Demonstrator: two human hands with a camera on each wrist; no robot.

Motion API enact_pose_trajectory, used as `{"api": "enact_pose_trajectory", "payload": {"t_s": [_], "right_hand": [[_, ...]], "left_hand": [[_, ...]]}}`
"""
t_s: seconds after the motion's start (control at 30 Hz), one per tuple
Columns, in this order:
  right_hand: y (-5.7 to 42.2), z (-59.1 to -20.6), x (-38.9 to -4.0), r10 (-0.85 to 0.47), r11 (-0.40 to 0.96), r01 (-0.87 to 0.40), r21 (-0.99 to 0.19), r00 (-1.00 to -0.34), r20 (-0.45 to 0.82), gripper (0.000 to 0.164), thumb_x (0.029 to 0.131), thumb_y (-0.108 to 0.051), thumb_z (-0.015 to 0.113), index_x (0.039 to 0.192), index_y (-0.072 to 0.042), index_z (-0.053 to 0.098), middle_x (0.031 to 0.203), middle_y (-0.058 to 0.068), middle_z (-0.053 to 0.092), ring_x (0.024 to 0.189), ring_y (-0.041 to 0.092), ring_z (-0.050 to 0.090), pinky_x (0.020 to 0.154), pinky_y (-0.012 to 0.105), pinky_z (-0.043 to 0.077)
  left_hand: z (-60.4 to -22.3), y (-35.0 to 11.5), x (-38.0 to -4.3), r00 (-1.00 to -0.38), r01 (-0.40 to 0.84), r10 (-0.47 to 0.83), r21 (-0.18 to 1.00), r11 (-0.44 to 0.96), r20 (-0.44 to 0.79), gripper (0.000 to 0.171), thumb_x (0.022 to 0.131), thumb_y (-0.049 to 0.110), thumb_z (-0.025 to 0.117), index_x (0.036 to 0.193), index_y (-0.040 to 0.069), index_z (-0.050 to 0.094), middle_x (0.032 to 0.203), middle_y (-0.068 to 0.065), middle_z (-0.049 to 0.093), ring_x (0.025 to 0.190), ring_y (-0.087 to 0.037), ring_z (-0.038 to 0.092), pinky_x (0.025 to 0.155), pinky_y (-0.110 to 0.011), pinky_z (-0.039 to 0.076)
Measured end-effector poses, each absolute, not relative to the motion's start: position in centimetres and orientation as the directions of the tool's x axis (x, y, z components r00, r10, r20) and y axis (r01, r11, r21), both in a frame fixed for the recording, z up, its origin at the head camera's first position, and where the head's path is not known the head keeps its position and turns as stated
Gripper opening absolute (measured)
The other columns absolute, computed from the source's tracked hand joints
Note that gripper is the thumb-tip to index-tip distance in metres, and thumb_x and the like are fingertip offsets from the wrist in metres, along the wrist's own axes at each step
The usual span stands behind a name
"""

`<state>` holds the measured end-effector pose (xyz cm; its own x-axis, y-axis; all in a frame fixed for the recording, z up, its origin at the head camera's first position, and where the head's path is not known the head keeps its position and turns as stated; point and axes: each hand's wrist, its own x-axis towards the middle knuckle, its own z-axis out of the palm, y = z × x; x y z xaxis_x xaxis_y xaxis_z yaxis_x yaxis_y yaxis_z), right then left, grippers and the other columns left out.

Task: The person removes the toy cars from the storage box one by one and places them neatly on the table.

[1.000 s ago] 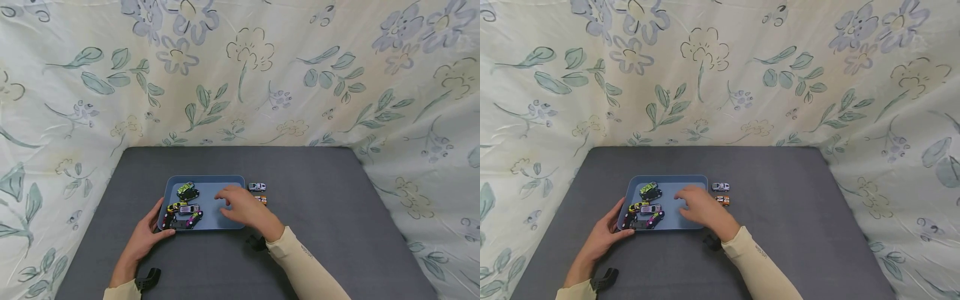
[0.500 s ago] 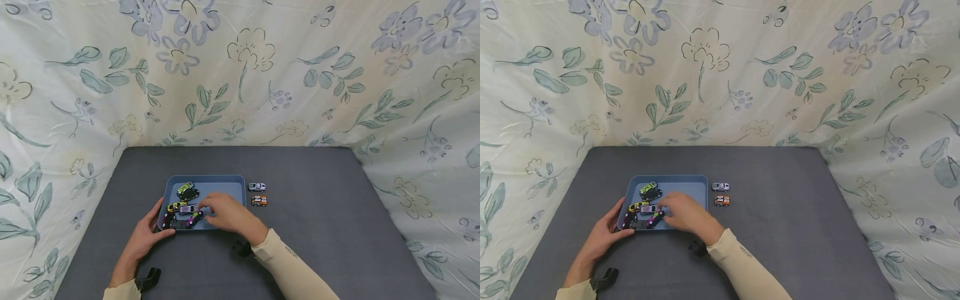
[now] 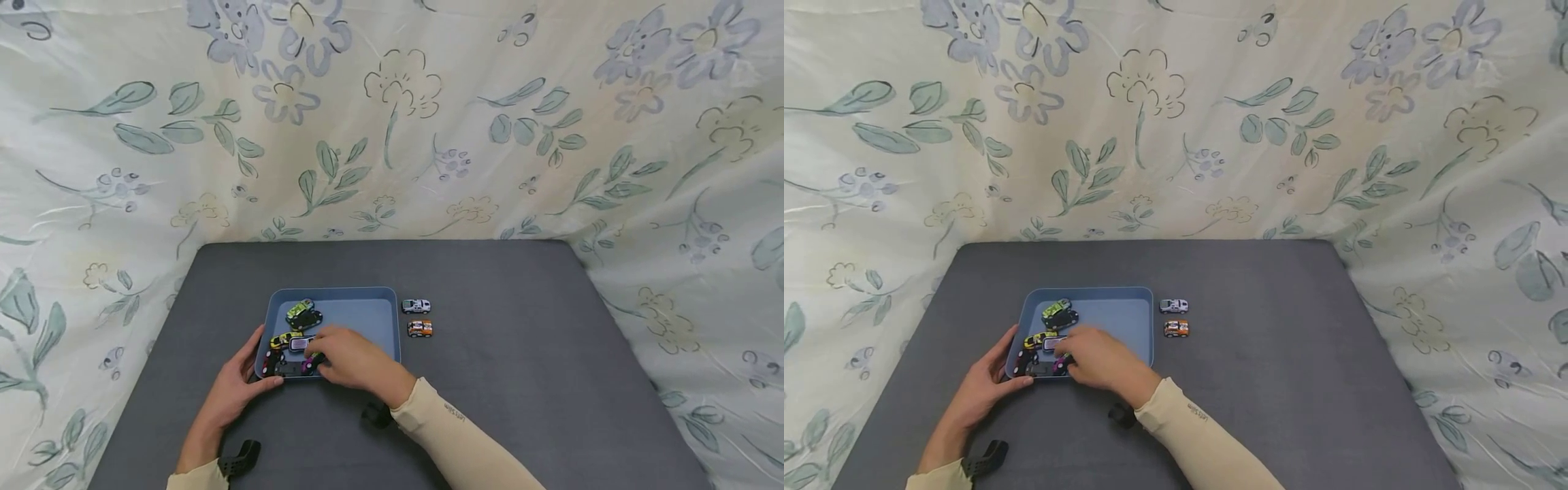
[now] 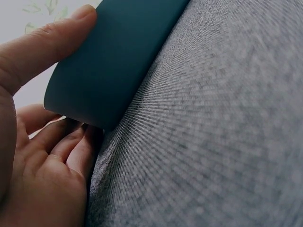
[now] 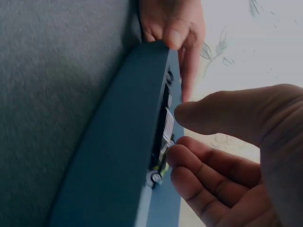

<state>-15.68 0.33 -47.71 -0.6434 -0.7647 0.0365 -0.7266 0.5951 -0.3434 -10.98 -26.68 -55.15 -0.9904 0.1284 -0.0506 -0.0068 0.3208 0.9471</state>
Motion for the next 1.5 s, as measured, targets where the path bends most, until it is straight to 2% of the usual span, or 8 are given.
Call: {"api": "enact_pose_trajectory", "payload": {"t_s": [0.13,0.3,0.73,0.97,1.17,1.3,1.4,1.5], "right_hand": [[-0.4,-48.1,-15.6,-0.776,0.585,-0.741,-0.329,-0.629,0.038,0.027,0.099,-0.011,0.079,0.124,-0.02,0.082,0.11,-0.004,0.068,0.09,0.005,0.057,0.08,0.019,0.05],[-1.0,-48.3,-15.6,-0.787,0.572,-0.752,-0.327,-0.616,0.039,0.026,0.098,-0.008,0.078,0.121,-0.021,0.084,0.104,-0.004,0.067,0.084,0.005,0.053,0.073,0.018,0.046],[-1.4,-48.9,-16.3,-0.797,0.564,-0.758,-0.329,-0.604,0.026,0.02,0.101,-0.014,0.079,0.118,-0.021,0.084,0.107,-0.006,0.07,0.093,0.005,0.061,0.085,0.02,0.052],[-1.4,-49.2,-16.7,-0.792,0.567,-0.758,-0.321,-0.61,0.042,0.014,0.104,-0.019,0.077,0.115,-0.023,0.084,0.105,-0.008,0.07,0.09,0.003,0.061,0.083,0.02,0.052],[-0.7,-49.1,-17.0,-0.78,0.573,-0.743,-0.346,-0.624,0.049,0.016,0.107,-0.018,0.073,0.12,-0.022,0.081,0.108,-0.007,0.071,0.094,0.004,0.062,0.086,0.021,0.052],[0.0,-48.7,-17.3,-0.761,0.585,-0.712,-0.389,-0.647,0.039,0.018,0.11,-0.019,0.068,0.124,-0.021,0.078,0.114,-0.007,0.073,0.102,0.004,0.065,0.092,0.023,0.053],[0.6,-48.4,-17.7,-0.742,0.595,-0.67,-0.445,-0.67,0.018,0.018,0.112,-0.017,0.064,0.124,-0.019,0.077,0.113,-0.006,0.074,0.097,0.005,0.065,0.09,0.024,0.054],[1.2,-48.1,-18.0,-0.718,0.607,-0.627,-0.489,-0.696,0.0,0.019,0.113,-0.013,0.061,0.124,-0.018,0.075,0.105,-0.006,0.072,0.086,0.005,0.059,0.081,0.024,0.051]], "left_hand": [[-55.1,-26.7,-11.0,-0.99,-0.002,0.136,0.952,0.307,-0.046,0.111,0.091,0.013,0.091,0.175,0.012,0.019,0.174,-0.029,0.022,0.154,-0.051,0.034,0.1,-0.003,0.038],[-55.0,-26.8,-11.0,-0.989,-0.01,0.141,0.957,0.291,-0.053,0.111,0.091,0.01,0.09,0.175,0.014,0.018,0.175,-0.028,0.021,0.155,-0.049,0.032,0.099,-0.003,0.039],[-54.8,-26.9,-10.9,-0.989,-0.009,0.135,0.957,0.291,-0.051,0.11,0.091,0.009,0.09,0.175,0.013,0.02,0.175,-0.028,0.022,0.155,-0.049,0.034,0.099,-0.003,0.039],[-54.7,-26.8,-11.0,-0.989,-0.015,0.135,0.958,0.288,-0.057,0.11,0.091,0.009,0.09,0.175,0.015,0.02,0.175,-0.027,0.022,0.155,-0.048,0.033,0.099,-0.003,0.039],[-54.7,-26.8,-10.9,-0.989,-0.006,0.138,0.96,0.279,-0.047,0.11,0.091,0.008,0.09,0.175,0.015,0.02,0.175,-0.028,0.022,0.155,-0.048,0.032,0.1,-0.003,0.039],[-54.5,-26.8,-10.9,-0.99,-0.018,0.129,0.954,0.3,-0.059,0.11,0.091,0.011,0.091,0.175,0.015,0.02,0.175,-0.026,0.022,0.156,-0.047,0.032,0.101,-0.003,0.036],[-54.5,-26.7,-11.0,-0.99,-0.035,0.117,0.939,0.341,-0.079,0.112,0.09,0.017,0.092,0.175,0.016,0.02,0.176,-0.025,0.022,0.157,-0.047,0.032,0.101,-0.002,0.033],[-54.6,-26.7,-11.0,-0.99,-0.045,0.11,0.929,0.367,-0.092,0.114,0.09,0.02,0.093,0.176,0.016,0.019,0.176,-0.024,0.021,0.157,-0.047,0.03,0.102,-0.001,0.031]]}}
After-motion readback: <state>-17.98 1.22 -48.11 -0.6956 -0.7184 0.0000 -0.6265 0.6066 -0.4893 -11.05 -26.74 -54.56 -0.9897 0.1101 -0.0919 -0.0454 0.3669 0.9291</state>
